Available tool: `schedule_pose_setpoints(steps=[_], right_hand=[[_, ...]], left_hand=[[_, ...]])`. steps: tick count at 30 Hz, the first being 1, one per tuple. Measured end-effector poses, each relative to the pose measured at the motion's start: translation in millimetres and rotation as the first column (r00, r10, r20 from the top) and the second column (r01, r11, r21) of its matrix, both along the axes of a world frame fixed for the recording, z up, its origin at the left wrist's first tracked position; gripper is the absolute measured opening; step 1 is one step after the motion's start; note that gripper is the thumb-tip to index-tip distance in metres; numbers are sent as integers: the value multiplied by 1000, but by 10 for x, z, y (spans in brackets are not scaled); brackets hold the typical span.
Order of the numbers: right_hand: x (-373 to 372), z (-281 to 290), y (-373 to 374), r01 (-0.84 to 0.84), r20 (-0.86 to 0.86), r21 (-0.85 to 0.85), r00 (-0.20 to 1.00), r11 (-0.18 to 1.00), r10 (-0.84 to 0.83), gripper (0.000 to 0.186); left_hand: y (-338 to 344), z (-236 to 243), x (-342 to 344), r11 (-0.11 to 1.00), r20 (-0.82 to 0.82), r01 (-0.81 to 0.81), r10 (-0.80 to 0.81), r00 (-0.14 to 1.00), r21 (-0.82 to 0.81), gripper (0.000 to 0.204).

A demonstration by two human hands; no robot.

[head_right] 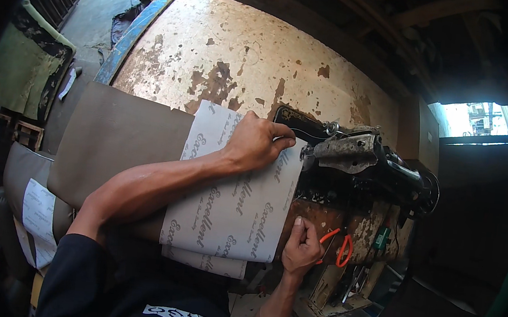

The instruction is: The person aligns a paper template over a piece of brown upholstery material on a workbench, then cuts along the edge of the paper using shears.

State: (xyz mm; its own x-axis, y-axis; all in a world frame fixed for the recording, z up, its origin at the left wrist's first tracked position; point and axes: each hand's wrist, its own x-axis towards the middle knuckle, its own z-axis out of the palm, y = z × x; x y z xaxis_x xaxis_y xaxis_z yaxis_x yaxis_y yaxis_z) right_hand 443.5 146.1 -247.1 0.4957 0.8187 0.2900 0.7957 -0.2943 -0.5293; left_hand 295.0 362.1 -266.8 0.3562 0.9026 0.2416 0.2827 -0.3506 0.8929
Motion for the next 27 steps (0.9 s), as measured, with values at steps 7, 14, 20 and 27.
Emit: schedule_pose_setpoints(steps=[7,14,20,27], right_hand=[[-12,4,11,-9,-15,16,1000,1000,10,19],[-3,3,9,-13,0,10,1000,1000,13,20],[-1,7,9,-4,-10,-3,1000,1000,4,19],[-7,2,11,6,-1,-4,1000,1000,-6,19]], left_hand=[[6,15,-9,1000,9,11,-11,1000,-28,15],[3,25,-8,999,-2,14,-15,1000,-36,16],[0,26,-1,1000,16,-4,4,1000,-21,17],[-9,28,3,1000,-1,-4,4,1000,-1,17]])
